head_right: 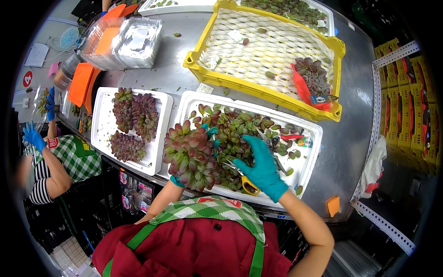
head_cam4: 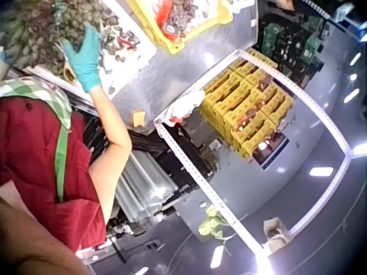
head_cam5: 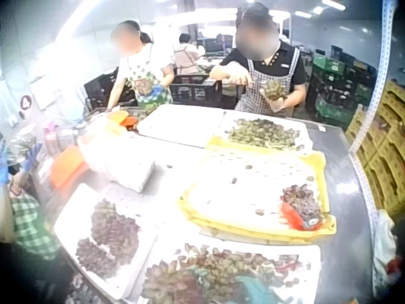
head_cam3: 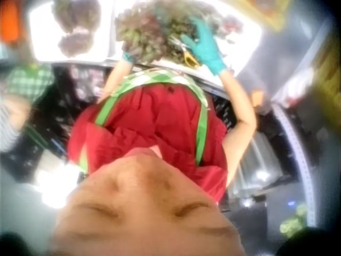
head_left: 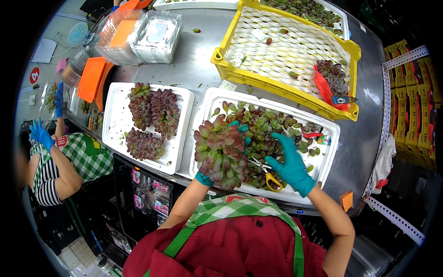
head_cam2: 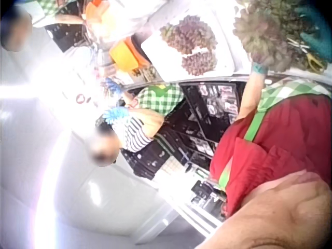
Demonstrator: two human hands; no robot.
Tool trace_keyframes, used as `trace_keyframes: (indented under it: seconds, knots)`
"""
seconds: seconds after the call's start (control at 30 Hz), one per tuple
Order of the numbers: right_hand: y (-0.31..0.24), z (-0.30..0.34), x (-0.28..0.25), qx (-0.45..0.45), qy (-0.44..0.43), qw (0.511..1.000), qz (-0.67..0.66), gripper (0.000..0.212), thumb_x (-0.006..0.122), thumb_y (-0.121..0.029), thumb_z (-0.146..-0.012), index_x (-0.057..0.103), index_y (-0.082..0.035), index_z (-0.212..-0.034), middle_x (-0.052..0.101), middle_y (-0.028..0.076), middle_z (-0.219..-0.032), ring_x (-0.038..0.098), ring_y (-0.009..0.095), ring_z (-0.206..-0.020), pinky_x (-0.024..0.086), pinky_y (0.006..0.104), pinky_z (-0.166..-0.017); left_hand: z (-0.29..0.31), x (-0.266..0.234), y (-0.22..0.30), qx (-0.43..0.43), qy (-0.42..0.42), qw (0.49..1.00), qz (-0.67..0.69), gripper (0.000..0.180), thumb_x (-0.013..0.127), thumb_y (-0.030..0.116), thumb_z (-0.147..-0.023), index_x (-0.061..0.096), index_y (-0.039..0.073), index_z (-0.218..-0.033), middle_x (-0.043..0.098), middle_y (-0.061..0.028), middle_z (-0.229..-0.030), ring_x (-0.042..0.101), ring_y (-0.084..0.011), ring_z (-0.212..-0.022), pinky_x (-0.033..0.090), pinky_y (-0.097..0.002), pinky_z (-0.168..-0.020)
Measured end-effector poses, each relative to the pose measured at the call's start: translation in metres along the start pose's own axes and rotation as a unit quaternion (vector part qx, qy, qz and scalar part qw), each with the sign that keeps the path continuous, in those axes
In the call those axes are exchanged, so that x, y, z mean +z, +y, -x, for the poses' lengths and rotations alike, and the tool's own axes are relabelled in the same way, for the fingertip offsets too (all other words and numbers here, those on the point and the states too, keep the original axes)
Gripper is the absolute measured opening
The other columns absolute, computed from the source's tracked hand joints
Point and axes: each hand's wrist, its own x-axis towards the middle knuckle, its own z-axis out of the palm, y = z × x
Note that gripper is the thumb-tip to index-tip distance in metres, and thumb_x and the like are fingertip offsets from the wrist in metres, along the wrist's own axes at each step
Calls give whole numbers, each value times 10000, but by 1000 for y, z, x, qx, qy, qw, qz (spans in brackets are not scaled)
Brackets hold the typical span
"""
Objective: The person trims and sorts succulent plants using shears and by hand, eventually placing them into a crate.
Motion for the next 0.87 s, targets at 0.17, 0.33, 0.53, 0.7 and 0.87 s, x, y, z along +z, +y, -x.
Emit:
trace_keyframes:
  seconds: [0.17,0.33,0.53,0.7,0.87]
  knots:
    - [-24,-16,51,102,-44,882,-458,640,390,-536,-853,306,-111,-1324,370,71,-1308,391,209,-1169,318,341,-981,-13,47,-1,5,12,1000,-12,588,343,408,-902,217,48,-1350,403,-124,-1270,450,-247,-1100,394,-364,-919]
    - [-30,-20,48,185,-49,749,-634,736,339,-636,-813,319,-101,-1318,423,79,-1277,441,220,-1138,353,360,-967,-22,29,1,1,35,997,-62,785,356,644,-800,286,68,-1327,369,-105,-1308,400,-246,-1175,335,-398,-985]
    - [-32,-12,37,204,23,664,-719,643,363,-571,-844,356,-109,-1290,429,101,-1268,444,252,-1134,360,400,-964,-28,65,21,86,91,903,-412,693,380,566,-839,317,72,-1322,361,-86,-1323,371,-207,-1190,301,-352,-995]
    - [-40,-4,32,208,35,720,-661,609,367,-510,-873,318,-95,-1316,379,84,-1312,377,231,-1193,297,369,-1003,2,66,3,211,9,847,-488,746,453,546,-812,258,62,-1346,330,-84,-1350,269,-201,-1266,239,-339,-1024]
    - [-54,2,22,-44,-14,956,-291,567,415,-308,-899,199,-92,-1376,237,77,-1403,228,218,-1286,198,332,-1036,70,22,-19,1,143,963,-229,1020,558,672,-654,153,73,-1375,187,-89,-1415,225,-225,-1292,203,-387,-1052]
